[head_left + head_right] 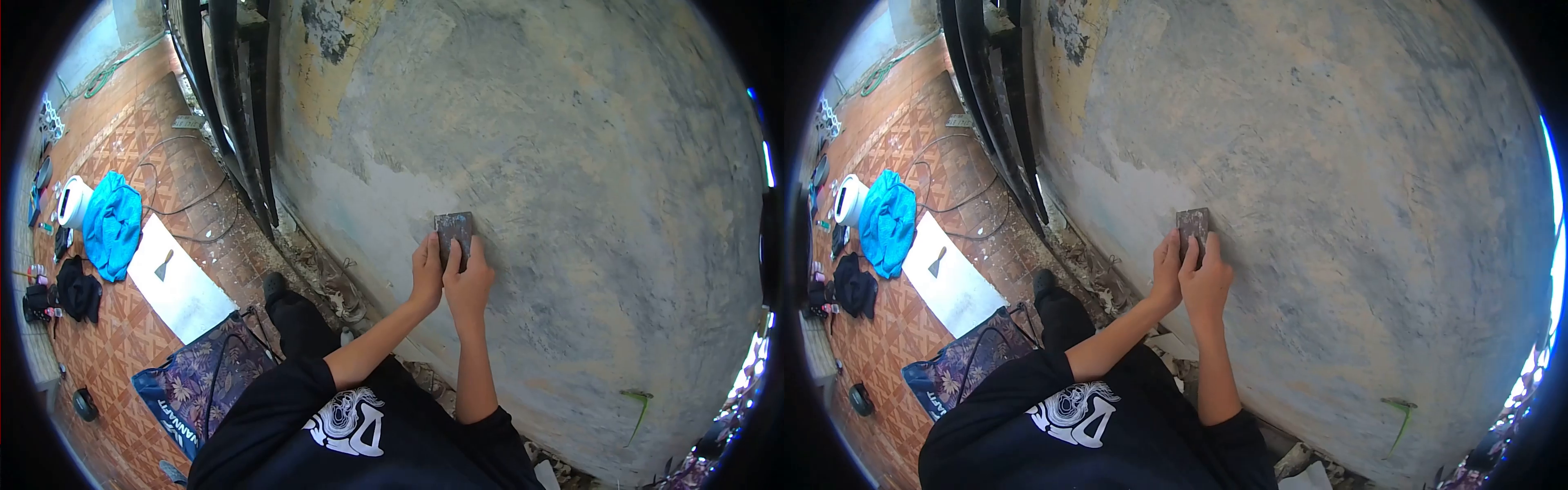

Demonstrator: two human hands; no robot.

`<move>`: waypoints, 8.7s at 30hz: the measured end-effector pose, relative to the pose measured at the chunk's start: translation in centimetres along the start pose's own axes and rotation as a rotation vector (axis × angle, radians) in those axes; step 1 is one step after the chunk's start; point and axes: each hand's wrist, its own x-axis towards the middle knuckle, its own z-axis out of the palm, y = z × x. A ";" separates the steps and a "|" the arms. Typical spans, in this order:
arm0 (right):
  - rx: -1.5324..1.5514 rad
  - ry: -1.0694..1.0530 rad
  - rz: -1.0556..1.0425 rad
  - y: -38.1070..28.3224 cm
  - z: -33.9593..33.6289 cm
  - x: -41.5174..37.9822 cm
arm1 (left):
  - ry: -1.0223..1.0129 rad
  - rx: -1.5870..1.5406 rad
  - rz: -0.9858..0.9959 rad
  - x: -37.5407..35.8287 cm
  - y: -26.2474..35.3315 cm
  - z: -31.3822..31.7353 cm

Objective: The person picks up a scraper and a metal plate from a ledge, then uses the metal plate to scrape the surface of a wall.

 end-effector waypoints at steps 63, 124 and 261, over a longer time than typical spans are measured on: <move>-0.123 -0.030 -0.036 -2.0 -3.2 1.1 | 0.022 -0.188 -0.134 -2.6 0.9 3.0; -0.116 0.004 -0.022 -1.7 -3.1 1.0 | 0.117 -0.183 -0.151 -2.5 0.5 3.5; -0.153 0.229 0.031 -7.1 -1.3 3.5 | -0.077 0.521 -0.344 4.2 27.1 -12.9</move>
